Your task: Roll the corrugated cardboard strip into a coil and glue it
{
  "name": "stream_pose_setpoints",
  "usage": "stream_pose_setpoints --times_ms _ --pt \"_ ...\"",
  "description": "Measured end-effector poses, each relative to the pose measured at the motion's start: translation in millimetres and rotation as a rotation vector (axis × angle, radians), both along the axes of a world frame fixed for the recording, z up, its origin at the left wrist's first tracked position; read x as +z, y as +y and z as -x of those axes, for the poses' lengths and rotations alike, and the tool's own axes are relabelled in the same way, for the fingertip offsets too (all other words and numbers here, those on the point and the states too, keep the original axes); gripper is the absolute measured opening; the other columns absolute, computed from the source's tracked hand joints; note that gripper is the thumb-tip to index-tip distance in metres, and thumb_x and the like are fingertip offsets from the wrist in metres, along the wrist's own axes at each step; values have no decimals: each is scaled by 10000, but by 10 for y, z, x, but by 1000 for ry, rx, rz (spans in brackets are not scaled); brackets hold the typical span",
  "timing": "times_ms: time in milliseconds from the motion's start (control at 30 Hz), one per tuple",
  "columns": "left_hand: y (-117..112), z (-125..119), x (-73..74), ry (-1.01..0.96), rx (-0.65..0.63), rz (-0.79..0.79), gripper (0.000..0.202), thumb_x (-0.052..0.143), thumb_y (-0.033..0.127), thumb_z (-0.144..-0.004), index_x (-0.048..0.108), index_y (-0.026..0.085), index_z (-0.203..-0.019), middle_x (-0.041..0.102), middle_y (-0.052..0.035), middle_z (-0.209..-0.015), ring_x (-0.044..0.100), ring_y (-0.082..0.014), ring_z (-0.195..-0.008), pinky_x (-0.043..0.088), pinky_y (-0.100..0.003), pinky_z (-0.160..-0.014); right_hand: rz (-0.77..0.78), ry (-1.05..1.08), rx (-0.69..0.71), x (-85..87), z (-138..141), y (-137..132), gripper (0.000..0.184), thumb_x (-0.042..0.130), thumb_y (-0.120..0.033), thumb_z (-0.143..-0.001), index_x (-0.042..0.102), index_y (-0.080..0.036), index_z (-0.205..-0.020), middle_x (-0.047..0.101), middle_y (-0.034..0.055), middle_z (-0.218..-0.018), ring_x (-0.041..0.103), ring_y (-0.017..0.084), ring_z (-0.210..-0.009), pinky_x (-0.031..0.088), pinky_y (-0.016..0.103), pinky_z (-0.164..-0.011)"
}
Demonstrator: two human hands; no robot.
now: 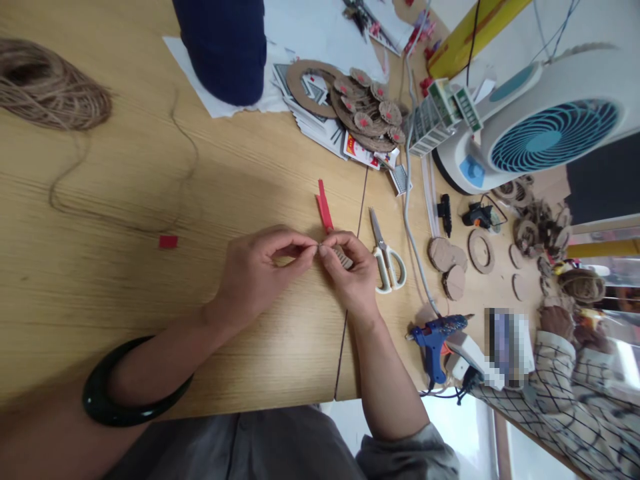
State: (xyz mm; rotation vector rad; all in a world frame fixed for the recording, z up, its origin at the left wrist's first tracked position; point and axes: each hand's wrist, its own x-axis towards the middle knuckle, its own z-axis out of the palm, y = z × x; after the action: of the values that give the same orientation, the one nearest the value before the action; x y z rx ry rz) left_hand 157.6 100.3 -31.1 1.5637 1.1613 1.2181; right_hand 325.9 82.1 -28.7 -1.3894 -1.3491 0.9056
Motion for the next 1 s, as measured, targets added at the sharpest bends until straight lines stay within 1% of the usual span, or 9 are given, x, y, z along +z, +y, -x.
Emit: stream_pose_setpoints --times_ms 167,267,367,500,633,733,867,933,1000 --pt "-17 0 31 19 -18 -9 81 754 251 -919 809 285 -869 834 22 -868 780 -171 -753 611 -284 -733 14 7 -12 -7 -4 3 129 760 -320 -912 691 -235 -844 693 4 -875 694 169 -858 586 327 -865" --pt "-19 -12 11 -16 -32 33 74 759 273 -915 819 283 -872 831 9 -861 779 -181 -774 608 -300 -741 6 0 -35 -19 -11 11 129 760 -306 -906 687 -234 -827 693 0 -861 687 163 -835 580 320 -838" --pt "1 -26 -27 -75 -36 116 85 776 318 -880 815 251 -845 826 -13 -833 772 -184 -758 610 -306 -745 19 4 -39 -28 -15 20 128 778 -308 -889 704 -233 -816 697 -2 -841 681 162 -816 568 315 -807" --pt "37 -28 -41 -142 -8 248 126 798 355 -802 801 230 -818 825 -19 -807 770 -187 -745 626 -299 -749 18 38 -36 -27 -12 18 113 797 -339 -890 751 -243 -854 734 8 -871 705 182 -882 578 345 -879" --pt "53 -21 -5 -205 1 337 131 799 354 -794 795 227 -827 828 -18 -817 777 -189 -769 633 -280 -754 32 73 -40 -50 -15 13 118 811 -364 -896 775 -255 -919 759 16 -953 722 195 -943 590 373 -941" --pt "56 -17 11 -234 7 356 127 805 355 -828 801 228 -835 829 -14 -825 787 -186 -778 634 -265 -752 24 104 -47 -88 -21 15 116 822 -357 -891 774 -252 -900 749 11 -923 715 195 -929 586 371 -922" --pt "57 -5 -11 -277 -60 365 210 829 416 -872 845 234 -976 853 -20 -911 811 -198 -817 646 -273 -768 18 103 -16 -102 -24 19 115 816 -355 -907 766 -253 -890 743 8 -894 713 191 -904 585 372 -907" --pt "59 5 -17 -263 -92 336 204 845 413 -869 851 230 -959 853 -22 -896 814 -205 -838 647 -276 -794 -11 57 22 -87 -27 22 99 801 -347 -922 761 -257 -909 754 12 -913 717 194 -917 593 376 -909" --pt "62 12 -8 -254 -97 310 172 841 389 -875 854 230 -941 855 -21 -901 819 -205 -863 650 -278 -833 -91 -42 56 -71 -33 28 59 775 -320 -945 754 -267 -931 767 13 -934 714 199 -949 594 388 -939"
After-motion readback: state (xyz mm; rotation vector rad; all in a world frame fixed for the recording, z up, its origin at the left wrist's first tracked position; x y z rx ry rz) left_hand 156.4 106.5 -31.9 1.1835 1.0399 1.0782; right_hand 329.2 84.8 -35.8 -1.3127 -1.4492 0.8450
